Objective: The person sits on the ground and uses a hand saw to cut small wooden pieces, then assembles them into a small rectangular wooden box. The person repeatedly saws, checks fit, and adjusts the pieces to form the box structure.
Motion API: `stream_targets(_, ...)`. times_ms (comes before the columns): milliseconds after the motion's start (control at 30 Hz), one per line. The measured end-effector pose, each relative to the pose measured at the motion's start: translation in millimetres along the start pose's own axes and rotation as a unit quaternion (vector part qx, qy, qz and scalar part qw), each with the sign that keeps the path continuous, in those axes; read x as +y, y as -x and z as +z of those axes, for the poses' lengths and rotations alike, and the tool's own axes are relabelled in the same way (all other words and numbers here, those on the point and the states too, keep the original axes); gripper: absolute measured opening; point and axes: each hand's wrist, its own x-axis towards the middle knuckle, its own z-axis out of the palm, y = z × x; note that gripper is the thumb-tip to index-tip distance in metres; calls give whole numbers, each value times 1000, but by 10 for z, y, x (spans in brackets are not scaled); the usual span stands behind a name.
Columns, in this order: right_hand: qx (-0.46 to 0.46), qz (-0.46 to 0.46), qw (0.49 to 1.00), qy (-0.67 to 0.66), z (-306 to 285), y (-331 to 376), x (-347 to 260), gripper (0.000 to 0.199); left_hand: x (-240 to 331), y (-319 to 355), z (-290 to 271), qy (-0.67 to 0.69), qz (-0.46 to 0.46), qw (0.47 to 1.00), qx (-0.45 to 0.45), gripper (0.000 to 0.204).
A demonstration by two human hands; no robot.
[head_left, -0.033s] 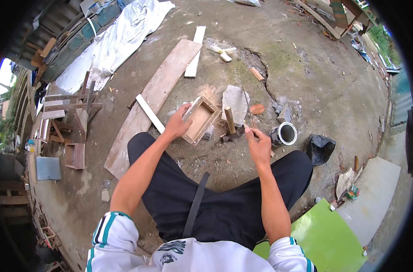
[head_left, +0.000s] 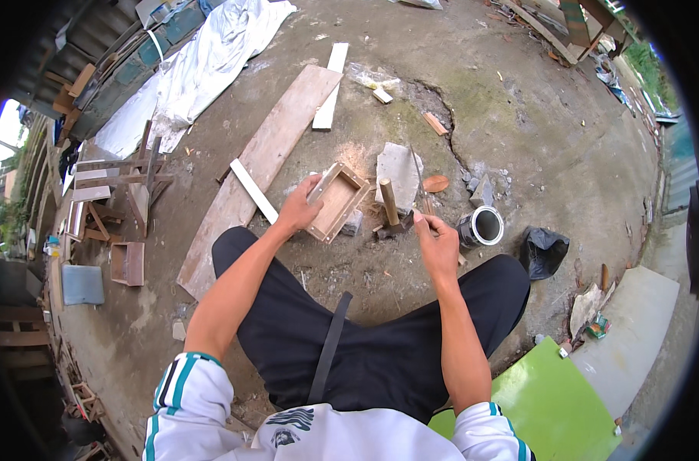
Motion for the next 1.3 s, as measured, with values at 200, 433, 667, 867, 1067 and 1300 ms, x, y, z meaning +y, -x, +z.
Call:
stream_targets(200, 18, -15, 999, -31, 14, 28, -165, 33, -391, -28, 114, -71, -61, 995, 24, 61)
stream_targets(433, 25, -16, 997, -69, 65, 47, -106, 31, -452, 45, 252, -124, -105, 984, 74, 72)
stream_targets(667, 23, 1, 997, -69, -51, 13, -99, 33, -69, 31, 242, -316, 187, 914, 169, 81)
stream_targets(867, 17, 2, 998, -62, -1, -22, -98, 36, -338, 51, 168, -499, 229, 832, 85, 75)
stream_targets(1067, 13, 10, 997, -72, 23, -37, -116, 37, -559, 282, 229, -490, 228, 841, -11, 61)
stream_targets(1300, 21, 22, 997, -65, 4, -59, -61, 37, -33, 221, 494, -473, 107, 873, 54, 111)
